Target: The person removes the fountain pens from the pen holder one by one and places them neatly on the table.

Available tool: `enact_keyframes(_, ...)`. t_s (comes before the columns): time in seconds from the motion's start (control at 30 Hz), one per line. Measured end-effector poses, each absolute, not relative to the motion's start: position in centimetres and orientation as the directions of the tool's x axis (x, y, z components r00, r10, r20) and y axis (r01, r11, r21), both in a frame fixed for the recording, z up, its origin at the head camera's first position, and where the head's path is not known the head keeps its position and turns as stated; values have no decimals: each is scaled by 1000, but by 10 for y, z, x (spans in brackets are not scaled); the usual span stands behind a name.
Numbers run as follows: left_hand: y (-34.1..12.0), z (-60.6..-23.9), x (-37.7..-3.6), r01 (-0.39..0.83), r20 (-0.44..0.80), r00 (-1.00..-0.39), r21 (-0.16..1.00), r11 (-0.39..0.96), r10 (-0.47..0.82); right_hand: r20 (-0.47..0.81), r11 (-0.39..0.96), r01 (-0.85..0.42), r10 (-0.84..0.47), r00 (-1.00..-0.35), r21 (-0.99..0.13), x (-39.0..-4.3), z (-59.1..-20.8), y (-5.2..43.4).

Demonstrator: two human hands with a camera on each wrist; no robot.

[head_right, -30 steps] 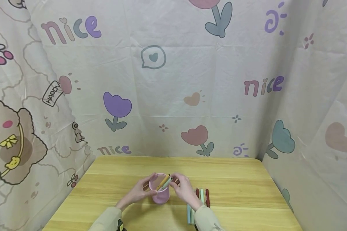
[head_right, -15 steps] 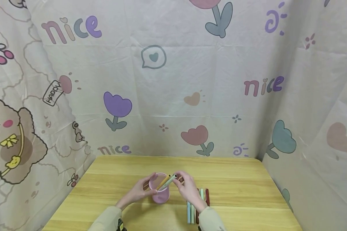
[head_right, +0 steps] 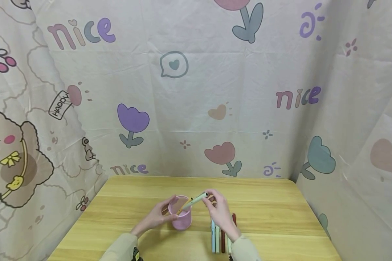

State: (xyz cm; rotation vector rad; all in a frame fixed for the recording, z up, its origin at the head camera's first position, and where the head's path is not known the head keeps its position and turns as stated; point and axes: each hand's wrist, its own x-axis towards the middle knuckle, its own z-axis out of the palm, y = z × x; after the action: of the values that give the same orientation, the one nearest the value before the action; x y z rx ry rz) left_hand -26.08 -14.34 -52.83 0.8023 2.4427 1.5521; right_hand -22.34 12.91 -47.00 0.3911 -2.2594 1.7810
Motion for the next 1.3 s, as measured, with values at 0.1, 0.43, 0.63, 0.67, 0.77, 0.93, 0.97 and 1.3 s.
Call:
enact_keyframes(0.1, -143, -528, -261, 362, 163, -848, 873, 326, 505, 383, 204, -383, -41, -923, -901, -224, -471, 133)
enact_keyframes(0.43, -144, -528, -261, 348, 152, -849, 881, 320, 506, 409, 127, -406, 2, -912, -905, -225, -466, 153)
enact_keyframes(0.63, -144, -528, -260, 350, 155, -848, 882, 315, 508, 436, 106, -431, 27, -900, -896, -228, -463, 167)
enact_keyframes(0.67, -144, -528, -260, 352, 155, -847, 881, 317, 509, 439, 99, -435, 30, -898, -895, -229, -463, 169)
enact_keyframes(0.77, -144, -528, -260, 355, 157, -845, 880, 317, 512, 445, 76, -441, 46, -894, -894, -230, -460, 175)
enact_keyframes(0.93, -144, -528, -260, 357, 156, -845, 877, 322, 511, 451, 67, -447, 76, -889, -892, -231, -456, 184)
enact_keyframes(0.97, -144, -528, -260, 357, 156, -845, 876, 324, 511, 449, 68, -444, 80, -890, -893, -231, -455, 186)
enact_keyframes(1.3, -144, -527, -259, 352, 152, -848, 878, 325, 508, 398, 107, -386, 130, -908, -916, -229, -452, 198)
